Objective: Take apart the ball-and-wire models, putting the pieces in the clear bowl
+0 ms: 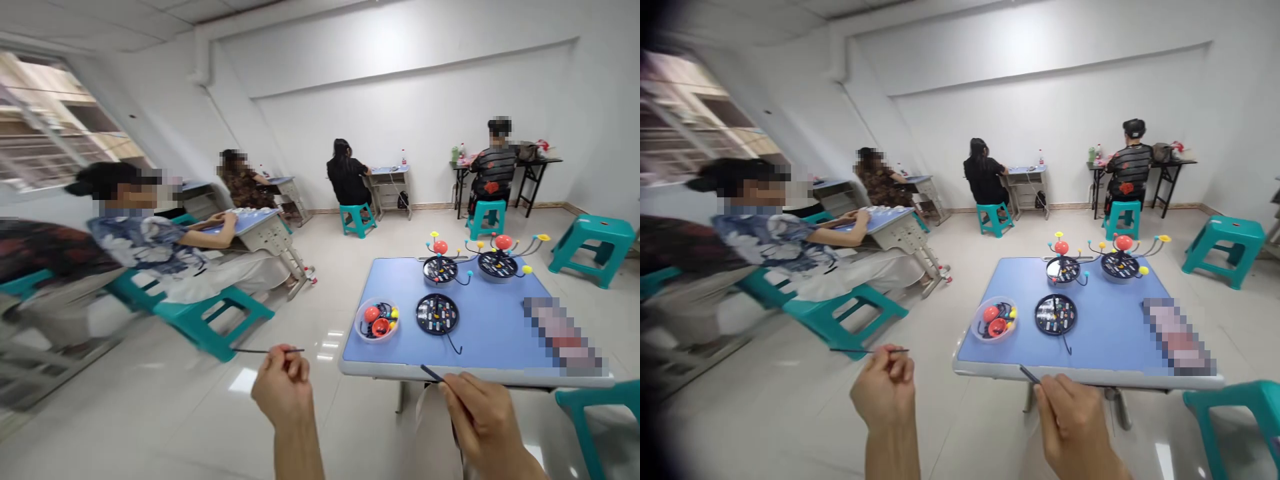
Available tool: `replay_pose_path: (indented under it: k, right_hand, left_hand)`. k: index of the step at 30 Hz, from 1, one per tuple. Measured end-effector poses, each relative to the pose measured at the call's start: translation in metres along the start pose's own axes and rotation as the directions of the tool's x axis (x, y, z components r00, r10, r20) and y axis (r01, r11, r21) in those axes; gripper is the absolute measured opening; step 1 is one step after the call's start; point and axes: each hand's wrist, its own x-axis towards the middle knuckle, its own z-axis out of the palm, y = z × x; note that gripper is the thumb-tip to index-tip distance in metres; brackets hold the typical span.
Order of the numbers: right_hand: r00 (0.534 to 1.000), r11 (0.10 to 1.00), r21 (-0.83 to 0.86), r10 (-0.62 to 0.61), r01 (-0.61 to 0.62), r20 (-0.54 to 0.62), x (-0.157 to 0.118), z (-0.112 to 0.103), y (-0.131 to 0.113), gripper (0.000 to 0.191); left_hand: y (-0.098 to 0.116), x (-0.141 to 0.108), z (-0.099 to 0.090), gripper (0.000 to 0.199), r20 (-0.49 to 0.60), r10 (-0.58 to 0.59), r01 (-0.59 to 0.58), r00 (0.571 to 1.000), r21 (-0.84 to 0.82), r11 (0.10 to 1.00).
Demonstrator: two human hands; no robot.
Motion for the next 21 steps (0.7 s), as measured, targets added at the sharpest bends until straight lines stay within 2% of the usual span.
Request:
replay_pose_path:
  k: [1,3,4,7,10,12,13,15,18,21]
  right_hand:
    - [0.999,0.999,-0.005,0.035,-0.035,0.014,0.001,0.001,0.004,0.022]
    - [0.992,0.994,-0.047,0.102,-0.099,0.073,0.011,0.010,0.012,0.026]
    - [0.985,0.988,-0.084,0.138,-0.130,0.103,0.019,0.018,0.014,0.028]
    - [0.947,0.948,-0.236,0.261,-0.215,0.187,0.053,0.051,0.017,0.030]
    - [0.875,0.886,-0.392,0.378,-0.248,0.301,0.088,0.086,0.021,0.030]
    - [0.825,0.855,-0.460,0.430,-0.240,0.367,0.106,0.106,0.026,0.033]
    - [0.806,0.844,-0.484,0.444,-0.230,0.391,0.112,0.114,0.028,0.033]
    - [0.784,0.834,-0.514,0.450,-0.198,0.428,0.120,0.126,0.031,0.032]
    - [0.808,0.839,-0.524,0.407,-0.147,0.426,0.115,0.130,0.032,0.027]
    - [0.899,0.866,-0.488,0.292,-0.103,0.327,0.096,0.117,0.031,0.021]
  left_hand:
    - [0.002,0.011,-0.004,0.030,-0.003,0.011,-0.011,1.000,0.029,1.000]
    - [0.000,0.020,-0.008,0.032,0.155,-0.093,0.077,0.984,0.106,0.991]
    - [-0.005,0.020,-0.007,0.035,0.232,-0.150,0.116,0.961,0.155,0.981]
    - [-0.027,0.010,0.003,0.040,0.360,-0.246,0.135,0.900,0.307,0.942]
    - [-0.047,0.006,0.015,0.041,0.422,-0.295,0.093,0.857,0.436,0.895]
    - [-0.056,0.010,0.023,0.039,0.427,-0.292,0.037,0.856,0.512,0.858]
    - [-0.059,0.013,0.026,0.037,0.422,-0.286,-0.004,0.860,0.567,0.824]
    - [-0.063,0.021,0.032,0.033,0.420,-0.260,-0.141,0.870,0.716,0.684]
    - [-0.065,0.030,0.039,0.029,0.457,-0.205,-0.338,0.865,0.835,0.435]
    - [-0.066,0.036,0.045,0.026,0.506,-0.180,-0.425,0.844,0.834,0.352]
